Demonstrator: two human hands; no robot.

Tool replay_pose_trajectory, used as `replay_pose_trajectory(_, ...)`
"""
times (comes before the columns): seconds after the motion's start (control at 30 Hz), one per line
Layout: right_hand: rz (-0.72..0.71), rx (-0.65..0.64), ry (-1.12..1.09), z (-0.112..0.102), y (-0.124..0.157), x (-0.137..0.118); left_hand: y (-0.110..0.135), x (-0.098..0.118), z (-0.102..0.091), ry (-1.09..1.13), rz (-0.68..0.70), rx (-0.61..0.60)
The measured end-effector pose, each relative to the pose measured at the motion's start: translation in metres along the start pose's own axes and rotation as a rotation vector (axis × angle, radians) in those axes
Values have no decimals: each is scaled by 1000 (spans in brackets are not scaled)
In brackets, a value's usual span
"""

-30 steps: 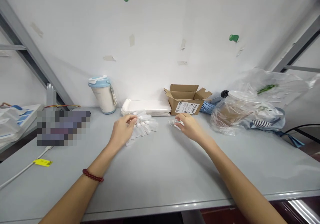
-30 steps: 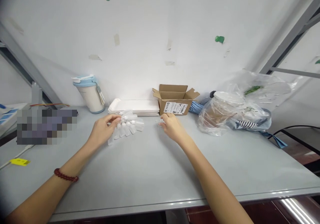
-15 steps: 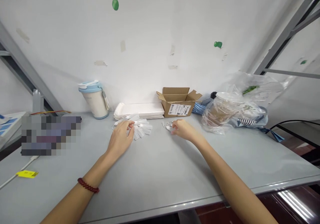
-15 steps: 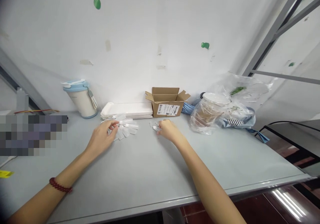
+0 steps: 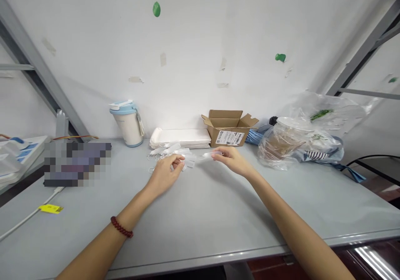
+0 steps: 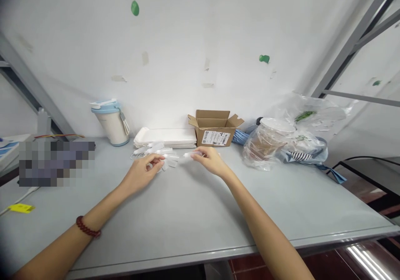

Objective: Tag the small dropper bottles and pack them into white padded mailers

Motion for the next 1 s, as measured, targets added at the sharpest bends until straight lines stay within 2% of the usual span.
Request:
replay_pose_trajectory(0.1,12,-12,-179,8,7,-14,0,0,4,99,-67,-90)
replay_pose_trajectory(0.23,1,27,-247,16,14,-24,1,4,7,182,-118,-189)
replay_pose_trajectory(0.53,41,140,-263,19,15,-17,8,6,13,278,-241,-313)
replay_pose_trajectory(0.67,101,170,-293,18,16,-16,8,3,15,304,-272,-295)
replay_pose_trajectory(0.83,96,121,-393,25,17,-19,6,0,11,424,-346,-201)
replay_pose_trajectory(1.0,106,114,-443,31,18,-18,8,-3,14,621,-442,-219)
Point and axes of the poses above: each hand's wrist, its own y-axis away from the middle knuckle, its own z-axis out of the palm, x = y × z, the point moved 6 cm from there along -y, towards the middle knuckle, and after that the axes turned 13 degrees about x, right-handed, at the moved point
